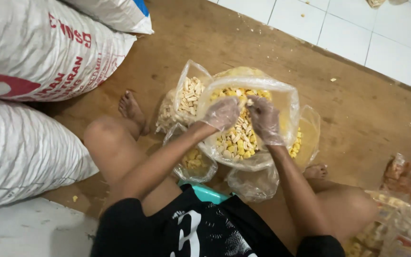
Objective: Mixing different varieties of snacks in a large plastic bag by hand
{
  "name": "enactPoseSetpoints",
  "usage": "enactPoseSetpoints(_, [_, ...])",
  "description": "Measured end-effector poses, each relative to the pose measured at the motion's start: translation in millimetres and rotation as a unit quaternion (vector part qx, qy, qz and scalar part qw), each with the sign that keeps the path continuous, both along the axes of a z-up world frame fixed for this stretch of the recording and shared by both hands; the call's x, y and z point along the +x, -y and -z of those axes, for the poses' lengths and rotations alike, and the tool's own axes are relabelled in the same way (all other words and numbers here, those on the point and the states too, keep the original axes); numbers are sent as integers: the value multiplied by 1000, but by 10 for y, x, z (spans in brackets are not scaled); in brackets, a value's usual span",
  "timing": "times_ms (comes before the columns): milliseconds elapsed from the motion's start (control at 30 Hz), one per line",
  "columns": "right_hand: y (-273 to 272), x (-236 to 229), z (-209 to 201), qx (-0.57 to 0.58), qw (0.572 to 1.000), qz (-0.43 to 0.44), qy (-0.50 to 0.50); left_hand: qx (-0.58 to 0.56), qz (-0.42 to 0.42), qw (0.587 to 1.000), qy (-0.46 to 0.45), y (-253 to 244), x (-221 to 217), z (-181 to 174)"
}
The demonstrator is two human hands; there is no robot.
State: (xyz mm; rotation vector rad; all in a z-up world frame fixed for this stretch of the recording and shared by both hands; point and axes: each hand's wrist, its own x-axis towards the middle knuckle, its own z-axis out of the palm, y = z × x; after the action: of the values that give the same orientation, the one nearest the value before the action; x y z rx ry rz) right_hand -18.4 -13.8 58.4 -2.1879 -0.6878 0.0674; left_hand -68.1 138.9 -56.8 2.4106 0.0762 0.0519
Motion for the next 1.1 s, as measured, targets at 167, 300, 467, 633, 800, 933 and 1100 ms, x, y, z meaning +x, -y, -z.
enactPoseSetpoints(167, [148,134,-239,-3,1000,-21,-15,-75,-10,997,-3,-589,188,-70])
enactPoseSetpoints(300, [174,172,-8,-93,995,-28,-35,-115,-26,993,0,-985,224,-103])
enactPoseSetpoints(467, [22,-10,-238,-201,974,-50,-95,-196,-16,980,-18,-880,209,-39])
enactPoseSetpoints(633, [-128,70,-154,-195,976,-82,-41,-262,2,964,-34,-568,237,-96])
enactPoseSetpoints(800, [-362,342,-74,-121,985,-107,63,-315,3,949,-32,-649,403,-166])
enactPoseSetpoints(933, [-710,405,-273,-90,992,-86,16,-359,-6,933,-31,-972,480,-171])
enactPoseSetpoints(1100, [-1169,354,-570,-70,993,-91,13,-397,-19,917,-27,-1412,516,-192])
